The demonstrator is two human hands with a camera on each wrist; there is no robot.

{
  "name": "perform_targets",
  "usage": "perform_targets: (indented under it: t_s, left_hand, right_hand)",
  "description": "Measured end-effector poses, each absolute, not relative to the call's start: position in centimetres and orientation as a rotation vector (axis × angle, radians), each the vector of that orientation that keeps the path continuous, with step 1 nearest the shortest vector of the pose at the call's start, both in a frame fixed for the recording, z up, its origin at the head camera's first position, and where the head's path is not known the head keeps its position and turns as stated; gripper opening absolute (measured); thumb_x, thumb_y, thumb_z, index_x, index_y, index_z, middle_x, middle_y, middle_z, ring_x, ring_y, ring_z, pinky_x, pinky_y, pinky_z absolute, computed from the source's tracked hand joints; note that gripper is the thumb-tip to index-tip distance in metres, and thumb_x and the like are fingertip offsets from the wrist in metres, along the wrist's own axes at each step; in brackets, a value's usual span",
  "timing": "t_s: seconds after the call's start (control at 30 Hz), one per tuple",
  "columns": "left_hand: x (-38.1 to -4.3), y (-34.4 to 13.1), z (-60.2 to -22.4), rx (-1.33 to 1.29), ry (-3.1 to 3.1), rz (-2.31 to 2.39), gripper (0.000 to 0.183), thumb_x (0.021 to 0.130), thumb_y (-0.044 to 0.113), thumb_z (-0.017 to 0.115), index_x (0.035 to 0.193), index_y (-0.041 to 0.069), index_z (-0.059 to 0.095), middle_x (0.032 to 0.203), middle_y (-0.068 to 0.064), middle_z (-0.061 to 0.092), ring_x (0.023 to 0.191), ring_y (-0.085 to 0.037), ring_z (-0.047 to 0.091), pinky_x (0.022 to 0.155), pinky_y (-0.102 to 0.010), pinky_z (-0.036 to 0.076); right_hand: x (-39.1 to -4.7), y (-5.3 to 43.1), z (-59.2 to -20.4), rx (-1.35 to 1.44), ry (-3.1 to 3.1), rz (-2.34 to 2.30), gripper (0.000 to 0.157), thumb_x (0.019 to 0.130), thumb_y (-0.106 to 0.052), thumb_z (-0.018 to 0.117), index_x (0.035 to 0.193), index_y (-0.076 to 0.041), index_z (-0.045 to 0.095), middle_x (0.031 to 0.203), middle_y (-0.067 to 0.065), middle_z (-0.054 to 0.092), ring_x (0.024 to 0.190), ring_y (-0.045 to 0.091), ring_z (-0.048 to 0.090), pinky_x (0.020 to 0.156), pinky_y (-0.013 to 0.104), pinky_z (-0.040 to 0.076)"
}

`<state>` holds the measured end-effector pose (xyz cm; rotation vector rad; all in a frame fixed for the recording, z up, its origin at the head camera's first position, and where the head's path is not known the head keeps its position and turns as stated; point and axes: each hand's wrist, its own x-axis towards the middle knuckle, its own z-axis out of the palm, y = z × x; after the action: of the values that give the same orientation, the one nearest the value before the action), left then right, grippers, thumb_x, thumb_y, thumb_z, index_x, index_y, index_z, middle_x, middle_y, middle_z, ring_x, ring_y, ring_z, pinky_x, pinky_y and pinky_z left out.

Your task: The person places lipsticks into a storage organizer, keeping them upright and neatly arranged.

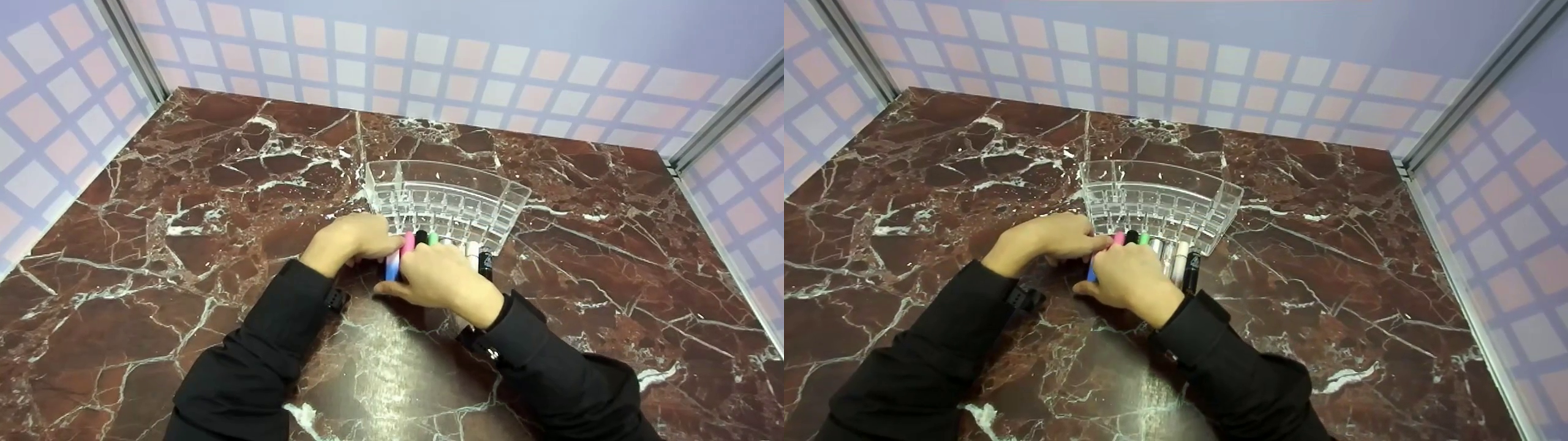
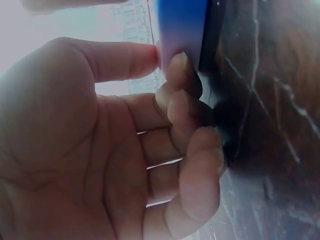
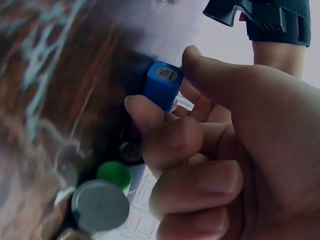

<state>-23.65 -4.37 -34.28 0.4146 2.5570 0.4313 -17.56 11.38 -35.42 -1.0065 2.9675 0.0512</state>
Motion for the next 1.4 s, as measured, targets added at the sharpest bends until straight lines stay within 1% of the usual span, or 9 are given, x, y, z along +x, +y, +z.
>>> perform_targets:
  t_s: [0.07,0.13,0.23,0.3,0.4,0.67,0.83,1.0,1.4]
  left_hand:
    - [-23.58,-4.34,-34.24,0.407,2.556,0.430,0.045,0.099,0.046,0.045,0.068,0.015,0.055,0.072,-0.007,0.062,0.053,-0.020,0.059,0.047,-0.030,0.048]
    - [-23.53,-4.31,-34.18,0.404,2.557,0.415,0.041,0.097,0.044,0.046,0.069,0.015,0.055,0.073,-0.007,0.062,0.053,-0.021,0.060,0.047,-0.031,0.049]
    - [-23.48,-4.29,-34.15,0.420,2.565,0.388,0.038,0.095,0.041,0.047,0.068,0.015,0.055,0.078,-0.009,0.065,0.053,-0.021,0.060,0.047,-0.031,0.048]
    - [-23.41,-4.27,-34.14,0.438,2.574,0.372,0.037,0.094,0.039,0.047,0.067,0.016,0.055,0.080,-0.009,0.066,0.054,-0.021,0.059,0.048,-0.032,0.048]
    - [-23.27,-4.25,-34.15,0.456,2.603,0.344,0.036,0.093,0.040,0.048,0.066,0.017,0.054,0.082,-0.008,0.066,0.058,-0.020,0.059,0.053,-0.032,0.047]
    - [-23.07,-4.21,-34.29,0.479,2.706,0.231,0.041,0.092,0.049,0.049,0.066,0.018,0.052,0.087,-0.006,0.066,0.077,-0.022,0.060,0.069,-0.038,0.052]
    - [-23.03,-4.15,-34.36,0.480,2.725,0.212,0.040,0.091,0.048,0.050,0.066,0.018,0.052,0.093,-0.008,0.068,0.083,-0.024,0.062,0.074,-0.041,0.054]
    - [-22.97,-4.03,-34.39,0.466,2.736,0.189,0.043,0.093,0.052,0.050,0.067,0.017,0.051,0.097,-0.009,0.069,0.087,-0.026,0.064,0.077,-0.043,0.055]
    - [-22.84,-3.78,-34.42,0.452,2.730,0.152,0.044,0.094,0.053,0.049,0.071,0.016,0.054,0.106,-0.011,0.070,0.093,-0.028,0.066,0.080,-0.045,0.055]
  right_hand:
    - [-17.48,11.24,-35.49,-1.003,2.961,0.052,0.086,0.093,-0.067,0.057,0.121,0.014,0.060,0.057,0.005,0.053,0.051,0.024,0.057,0.049,0.044,0.054]
    - [-17.40,11.16,-35.60,-1.018,2.962,0.032,0.072,0.094,-0.065,0.058,0.104,0.006,0.067,0.073,0.016,0.064,0.055,0.027,0.059,0.050,0.045,0.054]
    - [-17.34,11.10,-35.72,-1.043,2.961,0.011,0.058,0.095,-0.062,0.058,0.078,-0.007,0.062,0.086,0.022,0.067,0.057,0.028,0.061,0.049,0.046,0.055]
    - [-17.35,11.09,-35.78,-1.048,2.963,0.009,0.057,0.095,-0.062,0.059,0.071,-0.011,0.058,0.082,0.020,0.065,0.054,0.026,0.059,0.048,0.045,0.055]
    - [-17.37,11.06,-35.76,-1.036,2.949,0.014,0.057,0.095,-0.062,0.059,0.064,-0.015,0.051,0.066,0.010,0.058,0.049,0.021,0.054,0.045,0.042,0.052]
    - [-17.18,10.83,-35.74,-1.004,2.927,0.023,0.060,0.095,-0.063,0.059,0.058,-0.016,0.050,0.073,0.017,0.063,0.048,0.020,0.054,0.043,0.041,0.051]
    - [-17.03,10.81,-35.78,-1.009,2.935,0.026,0.060,0.095,-0.062,0.058,0.058,-0.016,0.049,0.062,0.008,0.055,0.047,0.020,0.053,0.043,0.042,0.051]
    - [-17.15,10.79,-35.83,-1.002,2.923,0.018,0.059,0.096,-0.062,0.058,0.058,-0.017,0.049,0.055,0.001,0.046,0.046,0.018,0.051,0.042,0.039,0.050]
    - [-17.18,10.87,-36.00,-0.970,2.906,-0.004,0.059,0.096,-0.063,0.057,0.059,-0.017,0.050,0.055,0.000,0.047,0.047,0.018,0.052,0.043,0.039,0.049]
